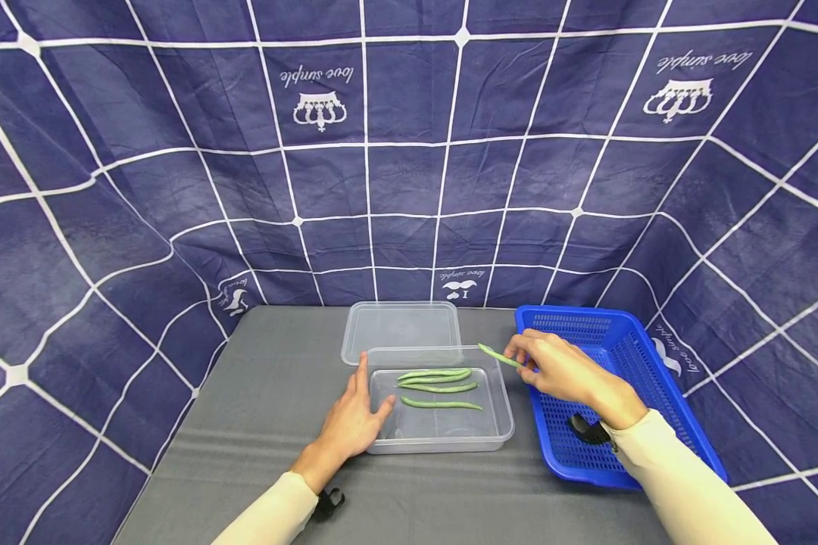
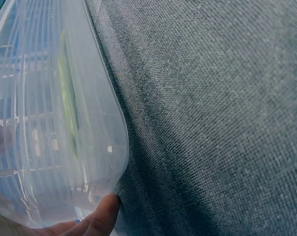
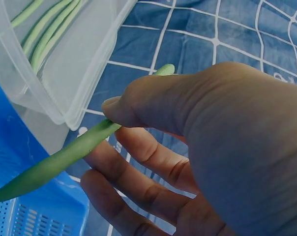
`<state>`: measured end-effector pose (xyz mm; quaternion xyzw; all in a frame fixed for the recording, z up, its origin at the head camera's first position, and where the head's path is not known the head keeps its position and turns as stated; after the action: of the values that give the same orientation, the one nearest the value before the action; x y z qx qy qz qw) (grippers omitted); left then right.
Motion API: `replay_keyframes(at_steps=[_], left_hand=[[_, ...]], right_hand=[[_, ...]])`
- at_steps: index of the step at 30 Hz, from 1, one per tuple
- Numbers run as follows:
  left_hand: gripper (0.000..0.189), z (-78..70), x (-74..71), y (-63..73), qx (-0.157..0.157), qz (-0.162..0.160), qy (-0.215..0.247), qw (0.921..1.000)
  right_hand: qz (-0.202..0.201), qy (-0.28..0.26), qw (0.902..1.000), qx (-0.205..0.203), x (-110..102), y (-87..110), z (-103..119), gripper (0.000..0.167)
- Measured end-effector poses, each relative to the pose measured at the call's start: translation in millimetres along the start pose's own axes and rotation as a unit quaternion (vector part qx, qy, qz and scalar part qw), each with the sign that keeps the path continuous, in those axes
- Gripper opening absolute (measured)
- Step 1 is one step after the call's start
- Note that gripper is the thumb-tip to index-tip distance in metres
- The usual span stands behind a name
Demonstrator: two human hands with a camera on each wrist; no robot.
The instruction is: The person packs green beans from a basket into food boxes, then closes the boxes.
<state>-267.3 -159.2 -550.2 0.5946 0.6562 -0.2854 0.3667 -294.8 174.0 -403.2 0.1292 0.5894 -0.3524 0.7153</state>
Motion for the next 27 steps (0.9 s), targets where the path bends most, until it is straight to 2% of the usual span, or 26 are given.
replay_keyframes(at_steps=[19, 27], left_hand=[[0.108, 0.8, 0.7, 0.5, -0.004, 0.003, 0.0, 1.0], [0.107, 0.2, 0.0, -0.5, -0.003, 0.002, 0.003, 1.0]], right_hand=[[0.012, -0.001, 0.9997, -0.022, 15.2, -24.0, 11.4, 0.029], [0.026, 0.002, 0.9995, -0.018, 25.8, -31.4, 13.9, 0.029]])
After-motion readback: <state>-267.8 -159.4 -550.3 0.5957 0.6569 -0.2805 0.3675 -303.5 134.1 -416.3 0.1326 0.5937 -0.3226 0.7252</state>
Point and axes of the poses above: each hand's wrist, its own y-axis away from the middle knuckle, its own x-axis out of the palm, z = x × y, the point moved 10 cm from there along -y, towards the middle knuckle, and after that the axes turned 12 degrees about -x, right-handed, at the moved point
